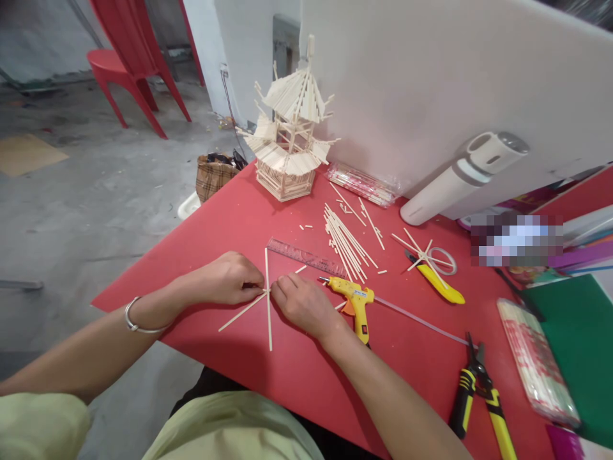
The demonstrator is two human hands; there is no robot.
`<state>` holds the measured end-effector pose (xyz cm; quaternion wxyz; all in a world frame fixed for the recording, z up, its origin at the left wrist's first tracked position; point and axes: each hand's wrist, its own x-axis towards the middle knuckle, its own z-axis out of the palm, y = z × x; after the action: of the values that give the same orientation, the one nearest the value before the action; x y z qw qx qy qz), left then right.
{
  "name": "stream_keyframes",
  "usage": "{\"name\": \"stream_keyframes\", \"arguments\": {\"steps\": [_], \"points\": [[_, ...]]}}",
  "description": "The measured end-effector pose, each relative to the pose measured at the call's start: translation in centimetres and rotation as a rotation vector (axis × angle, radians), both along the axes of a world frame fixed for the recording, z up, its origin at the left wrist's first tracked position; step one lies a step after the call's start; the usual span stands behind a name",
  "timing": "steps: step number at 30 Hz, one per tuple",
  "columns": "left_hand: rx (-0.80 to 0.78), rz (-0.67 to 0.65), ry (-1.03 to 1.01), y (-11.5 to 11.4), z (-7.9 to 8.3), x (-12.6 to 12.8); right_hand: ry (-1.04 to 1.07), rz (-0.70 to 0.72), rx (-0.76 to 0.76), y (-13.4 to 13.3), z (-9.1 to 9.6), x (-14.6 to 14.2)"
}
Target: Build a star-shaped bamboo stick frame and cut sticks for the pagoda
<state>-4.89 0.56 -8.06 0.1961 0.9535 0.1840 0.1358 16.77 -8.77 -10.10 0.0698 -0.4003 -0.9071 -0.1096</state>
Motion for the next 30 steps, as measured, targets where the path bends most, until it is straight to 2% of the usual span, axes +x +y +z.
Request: {"name": "stream_keyframes", "arguments": {"steps": [22, 30], "points": [[-0.030, 0.065, 0.070, -0.2, 0.1, 0.1, -0.016, -0.008, 0.021, 0.1, -0.1, 0.1], [0.016, 0.114, -0.114, -1.6, -0.6, -0.4, -0.014, 0.005, 0.077, 0.1, -0.5, 0.2]]}}
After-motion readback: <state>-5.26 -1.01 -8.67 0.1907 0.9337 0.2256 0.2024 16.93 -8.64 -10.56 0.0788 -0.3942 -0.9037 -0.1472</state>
